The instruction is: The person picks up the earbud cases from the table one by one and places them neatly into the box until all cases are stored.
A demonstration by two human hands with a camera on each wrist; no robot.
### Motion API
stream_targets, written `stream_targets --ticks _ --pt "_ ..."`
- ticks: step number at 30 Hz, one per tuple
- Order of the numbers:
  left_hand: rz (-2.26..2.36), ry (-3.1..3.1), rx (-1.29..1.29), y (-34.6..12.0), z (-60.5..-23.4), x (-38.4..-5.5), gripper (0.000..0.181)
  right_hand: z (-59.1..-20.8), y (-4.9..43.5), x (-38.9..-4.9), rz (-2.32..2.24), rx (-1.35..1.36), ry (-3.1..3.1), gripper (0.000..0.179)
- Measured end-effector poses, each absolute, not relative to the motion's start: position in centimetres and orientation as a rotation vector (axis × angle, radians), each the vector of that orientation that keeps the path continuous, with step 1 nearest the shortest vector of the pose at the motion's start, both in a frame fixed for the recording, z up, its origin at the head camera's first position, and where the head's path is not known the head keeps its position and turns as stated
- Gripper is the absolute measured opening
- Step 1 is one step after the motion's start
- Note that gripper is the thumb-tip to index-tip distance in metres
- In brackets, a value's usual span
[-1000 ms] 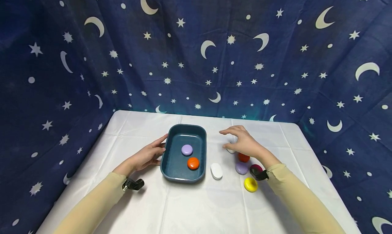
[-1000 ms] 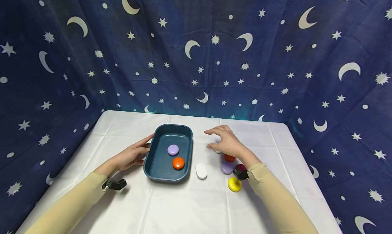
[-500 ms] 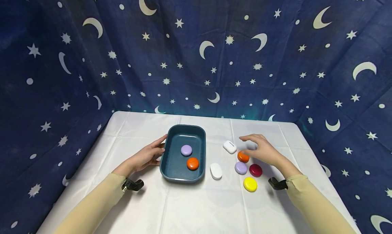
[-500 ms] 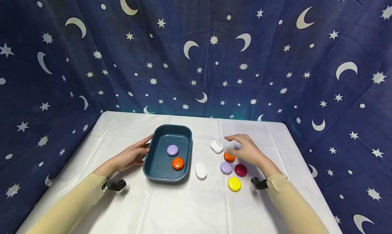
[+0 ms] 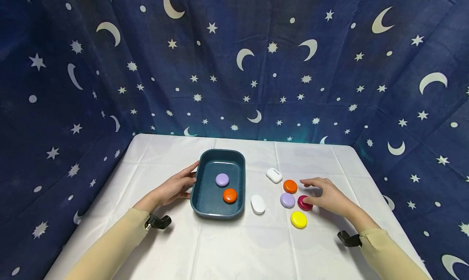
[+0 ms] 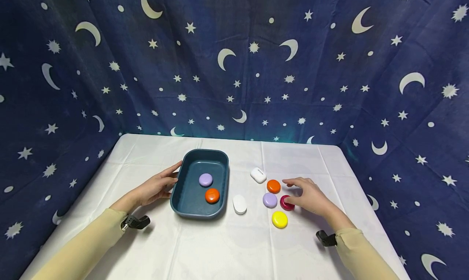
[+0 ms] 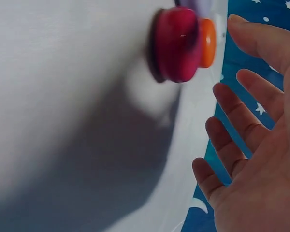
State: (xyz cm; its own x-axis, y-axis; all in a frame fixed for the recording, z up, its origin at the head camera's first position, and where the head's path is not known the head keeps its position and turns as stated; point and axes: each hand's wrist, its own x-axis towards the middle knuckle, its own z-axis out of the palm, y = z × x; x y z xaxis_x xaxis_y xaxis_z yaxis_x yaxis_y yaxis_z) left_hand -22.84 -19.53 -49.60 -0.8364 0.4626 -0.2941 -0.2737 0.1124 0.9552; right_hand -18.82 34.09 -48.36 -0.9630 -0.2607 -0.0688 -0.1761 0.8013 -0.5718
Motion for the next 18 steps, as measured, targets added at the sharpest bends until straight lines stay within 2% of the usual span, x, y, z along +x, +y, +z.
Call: stream_targets --ticks 18 --pt "1.795 1.844 0.178 -19.5 -49.8 -22.8 0.066 -50.7 34.9 -17.1 -0.771 -0.386 2.908 0.072"
